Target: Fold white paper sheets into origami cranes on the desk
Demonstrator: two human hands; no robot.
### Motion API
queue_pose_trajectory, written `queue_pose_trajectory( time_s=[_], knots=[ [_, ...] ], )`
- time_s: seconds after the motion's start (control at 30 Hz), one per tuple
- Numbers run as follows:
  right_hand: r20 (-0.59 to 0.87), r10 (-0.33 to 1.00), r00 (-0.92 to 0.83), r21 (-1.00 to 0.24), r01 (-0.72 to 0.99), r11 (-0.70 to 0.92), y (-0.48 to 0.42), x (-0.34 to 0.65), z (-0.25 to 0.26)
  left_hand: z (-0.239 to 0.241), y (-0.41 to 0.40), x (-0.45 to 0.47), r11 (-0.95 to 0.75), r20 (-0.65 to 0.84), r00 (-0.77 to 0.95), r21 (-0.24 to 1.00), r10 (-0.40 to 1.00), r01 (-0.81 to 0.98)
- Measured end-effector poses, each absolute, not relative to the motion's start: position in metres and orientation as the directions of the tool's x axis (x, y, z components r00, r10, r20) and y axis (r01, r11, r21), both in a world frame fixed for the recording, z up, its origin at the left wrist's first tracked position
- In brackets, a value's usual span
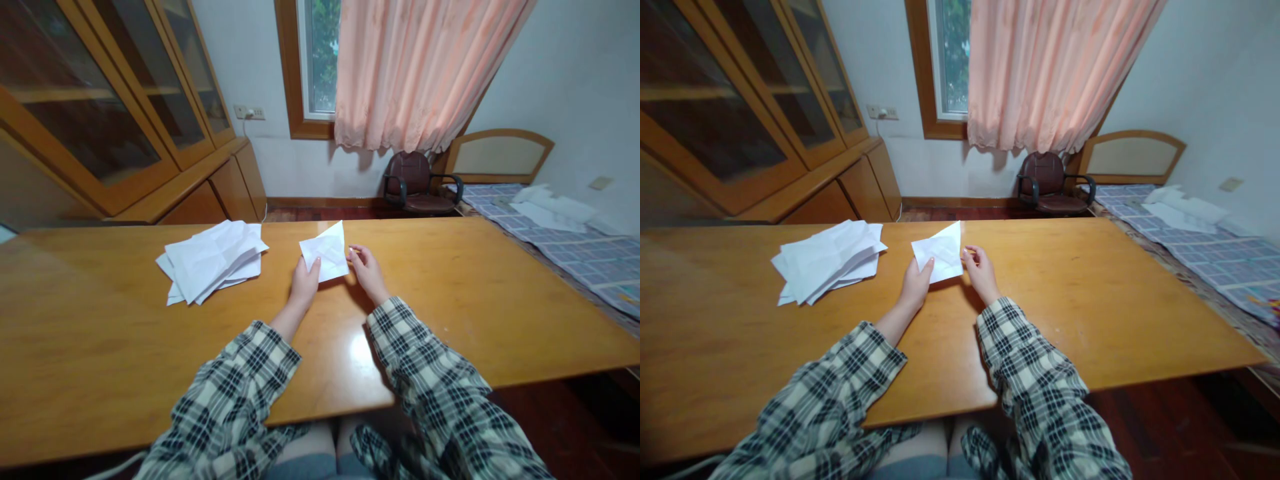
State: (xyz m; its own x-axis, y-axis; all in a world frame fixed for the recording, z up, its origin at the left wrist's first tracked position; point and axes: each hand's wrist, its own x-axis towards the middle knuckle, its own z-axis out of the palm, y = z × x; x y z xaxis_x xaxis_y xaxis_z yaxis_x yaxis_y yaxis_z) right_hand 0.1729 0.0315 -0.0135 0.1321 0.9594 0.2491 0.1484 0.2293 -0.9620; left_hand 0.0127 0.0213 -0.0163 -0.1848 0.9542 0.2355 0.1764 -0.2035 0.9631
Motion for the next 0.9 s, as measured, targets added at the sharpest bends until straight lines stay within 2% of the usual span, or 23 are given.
queue_pose_trajectory(
  time_s=[0.13, 0.33, 0.4, 0.47, 0.57, 0.63, 0.77, 0.9],
  knots=[
    [0.228, 0.973, 0.035, -0.96, 0.177, 0.219, 0.03, 0.169, -0.015, -0.02, 0.022, 0.016, -0.165, 0.162, -0.087, 0.986, 0.983, -0.023],
    [0.313, 0.949, 0.043, -0.938, 0.172, 0.302, 0.032, 0.176, -0.017, -0.022, 0.026, 0.012, -0.184, 0.182, -0.043, 0.982, 0.982, -0.039],
    [0.312, 0.949, 0.032, -0.937, 0.177, 0.302, 0.034, 0.177, -0.018, -0.02, 0.027, 0.008, -0.199, 0.203, -0.063, 0.978, 0.977, 0.057],
    [0.303, 0.953, 0.013, -0.933, 0.21, 0.294, 0.035, 0.177, -0.02, -0.015, 0.025, 0.003, -0.201, 0.225, -0.064, 0.943, 0.972, 0.264],
    [0.279, 0.96, -0.024, -0.907, 0.322, 0.272, 0.036, 0.177, -0.02, -0.007, 0.022, -0.005, -0.142, 0.234, -0.071, 0.775, 0.97, 0.616],
    [0.27, 0.962, -0.037, -0.857, 0.447, 0.258, 0.034, 0.178, -0.019, -0.006, 0.021, -0.009, -0.138, 0.279, -0.069, 0.657, 0.958, 0.742],
    [0.244, 0.968, -0.054, -0.705, 0.676, 0.216, 0.03, 0.18, -0.014, -0.01, 0.021, -0.009, -0.299, 0.453, 0.052, 0.493, 0.89, 0.817],
    [0.204, 0.978, -0.054, -0.625, 0.761, 0.172, 0.028, 0.182, -0.011, -0.01, 0.017, -0.003, -0.466, 0.472, 0.253, 0.417, 0.845, 0.78]
  ],
)
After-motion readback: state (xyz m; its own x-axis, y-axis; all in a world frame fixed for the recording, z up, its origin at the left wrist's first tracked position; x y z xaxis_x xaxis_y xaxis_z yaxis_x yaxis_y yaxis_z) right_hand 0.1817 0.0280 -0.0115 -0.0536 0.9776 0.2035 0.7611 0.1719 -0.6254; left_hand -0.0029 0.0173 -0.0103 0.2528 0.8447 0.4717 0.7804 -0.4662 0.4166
